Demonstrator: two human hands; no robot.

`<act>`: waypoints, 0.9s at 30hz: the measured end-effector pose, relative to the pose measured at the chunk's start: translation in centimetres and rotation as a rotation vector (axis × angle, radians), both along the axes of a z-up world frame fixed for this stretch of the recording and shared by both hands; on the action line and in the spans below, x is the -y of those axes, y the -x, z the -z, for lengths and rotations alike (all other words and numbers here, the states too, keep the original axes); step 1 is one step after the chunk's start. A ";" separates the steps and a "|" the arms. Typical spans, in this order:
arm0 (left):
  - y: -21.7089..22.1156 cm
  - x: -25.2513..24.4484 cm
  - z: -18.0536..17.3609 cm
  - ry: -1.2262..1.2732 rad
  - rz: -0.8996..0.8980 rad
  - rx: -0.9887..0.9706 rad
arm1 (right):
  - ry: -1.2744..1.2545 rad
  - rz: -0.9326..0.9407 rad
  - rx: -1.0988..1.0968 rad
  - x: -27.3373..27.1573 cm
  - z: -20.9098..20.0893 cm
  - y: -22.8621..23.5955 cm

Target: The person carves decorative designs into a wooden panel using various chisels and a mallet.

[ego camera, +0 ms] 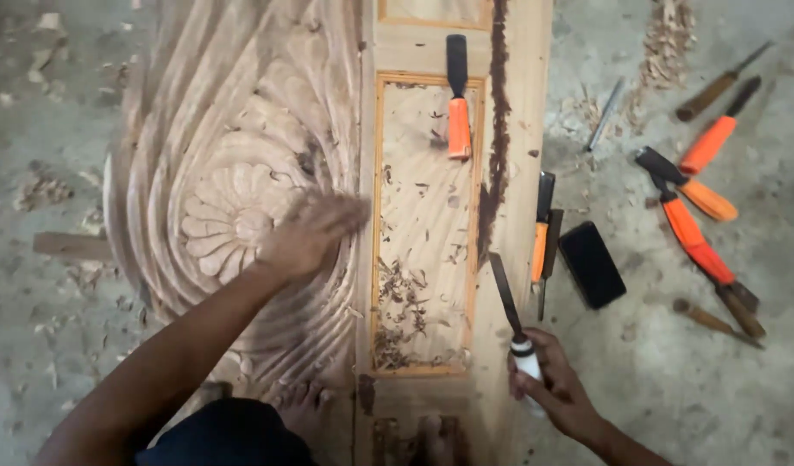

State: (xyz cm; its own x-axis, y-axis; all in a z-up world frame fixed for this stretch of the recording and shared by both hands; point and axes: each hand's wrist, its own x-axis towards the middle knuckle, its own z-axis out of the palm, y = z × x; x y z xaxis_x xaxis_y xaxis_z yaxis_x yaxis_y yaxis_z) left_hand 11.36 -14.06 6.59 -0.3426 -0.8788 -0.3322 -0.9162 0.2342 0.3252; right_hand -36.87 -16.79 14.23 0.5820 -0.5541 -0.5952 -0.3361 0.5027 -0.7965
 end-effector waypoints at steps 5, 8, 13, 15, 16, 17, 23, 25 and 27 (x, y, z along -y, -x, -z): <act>-0.5 -2.0 -2.4 -0.201 -0.574 -0.559 | -0.139 0.046 -0.186 -4.3 -0.2 -8.1; 3.8 -9.4 3.7 -0.459 -0.844 -1.058 | 0.041 0.110 -0.251 -10.8 5.6 -14.7; 11.1 -16.1 10.3 -0.646 -1.164 -1.566 | 0.127 0.171 -0.303 -16.5 6.2 -24.9; 12.8 -18.1 12.1 -0.714 -1.348 -1.628 | 0.092 0.339 -0.329 -17.7 5.6 -26.8; 12.1 -17.1 10.9 -0.716 -1.340 -1.632 | 0.097 0.344 -0.332 -17.8 5.8 -27.0; 11.4 -16.0 9.8 -0.736 -1.346 -1.663 | 0.028 0.434 -0.252 -17.8 6.1 -27.2; 10.1 -12.5 6.8 -0.772 -1.410 -1.769 | -0.188 0.598 -0.349 -15.5 3.5 -29.8; 10.2 -12.6 6.9 -0.750 -1.375 -1.788 | -0.570 0.838 -0.339 -15.4 3.1 -29.9; 10.7 -13.1 7.9 -0.780 -1.317 -1.829 | -0.099 0.473 -0.432 -16.6 4.6 -28.9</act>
